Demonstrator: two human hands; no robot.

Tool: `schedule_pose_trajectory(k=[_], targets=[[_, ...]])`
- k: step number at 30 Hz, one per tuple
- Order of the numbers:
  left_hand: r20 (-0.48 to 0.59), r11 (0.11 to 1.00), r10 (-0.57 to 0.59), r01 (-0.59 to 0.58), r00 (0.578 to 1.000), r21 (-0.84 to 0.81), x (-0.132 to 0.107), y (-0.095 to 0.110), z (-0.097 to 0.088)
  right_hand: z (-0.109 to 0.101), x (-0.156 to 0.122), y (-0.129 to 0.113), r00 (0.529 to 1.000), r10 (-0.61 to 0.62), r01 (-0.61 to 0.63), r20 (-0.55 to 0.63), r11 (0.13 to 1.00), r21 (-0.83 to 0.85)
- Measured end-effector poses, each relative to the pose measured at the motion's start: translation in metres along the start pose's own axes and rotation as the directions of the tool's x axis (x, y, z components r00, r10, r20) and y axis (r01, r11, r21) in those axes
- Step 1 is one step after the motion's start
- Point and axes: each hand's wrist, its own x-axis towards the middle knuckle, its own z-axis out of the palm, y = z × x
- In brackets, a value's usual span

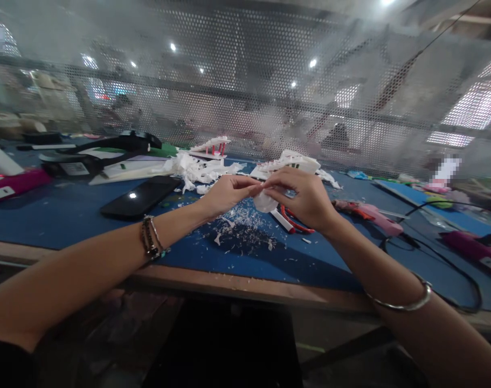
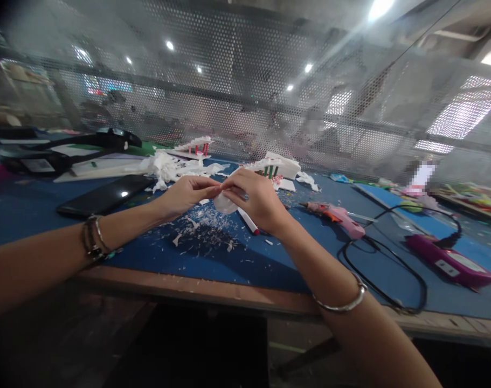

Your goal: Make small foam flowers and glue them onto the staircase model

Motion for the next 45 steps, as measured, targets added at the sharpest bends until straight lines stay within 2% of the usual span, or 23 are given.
schedule_pose_trajectory(k=[6,15,18,22,25,27,30,35,45], targets=[[0.02,0.997,0.023,-0.025,1.0,0.07,-0.001,0.003,0.001,0.0,0.001,-0.001,1.0,0.002,-0.002,0.011,1.0,-0.008],[0.002,0.968,0.136,-0.133,0.991,0.213,-0.003,0.002,0.001,0.004,-0.001,0.002,0.992,0.125,-0.124,-0.011,0.991,0.05],[-0.033,0.93,0.227,-0.206,0.973,0.305,-0.007,0.004,0.002,0.003,0.0,0.0,0.989,0.145,-0.144,-0.023,0.988,0.062],[0.03,0.827,0.363,-0.337,0.931,0.451,-0.009,0.008,0.002,0.002,0.001,-0.002,0.989,0.141,-0.138,-0.045,0.988,0.066],[0.037,0.801,0.391,-0.359,0.92,0.479,-0.008,0.007,0.001,0.004,0.0,-0.001,0.984,0.17,-0.165,-0.048,0.981,0.099],[0.023,0.82,0.387,-0.356,0.922,0.448,-0.006,0.005,0.001,0.006,0.0,0.001,0.976,0.214,-0.203,-0.049,0.963,0.176],[0.031,0.882,0.358,-0.348,0.933,0.318,-0.004,0.002,0.0,0.006,-0.001,0.002,0.958,0.285,-0.256,-0.034,0.903,0.346],[-0.012,0.96,0.231,-0.226,0.973,0.166,-0.002,0.006,0.002,0.003,0.001,0.0,0.941,0.337,-0.301,0.016,0.819,0.489],[-0.056,0.981,0.152,-0.158,0.987,-0.111,-0.005,0.01,0.003,0.004,0.004,-0.009,0.904,0.413,-0.355,0.109,0.586,0.728]])
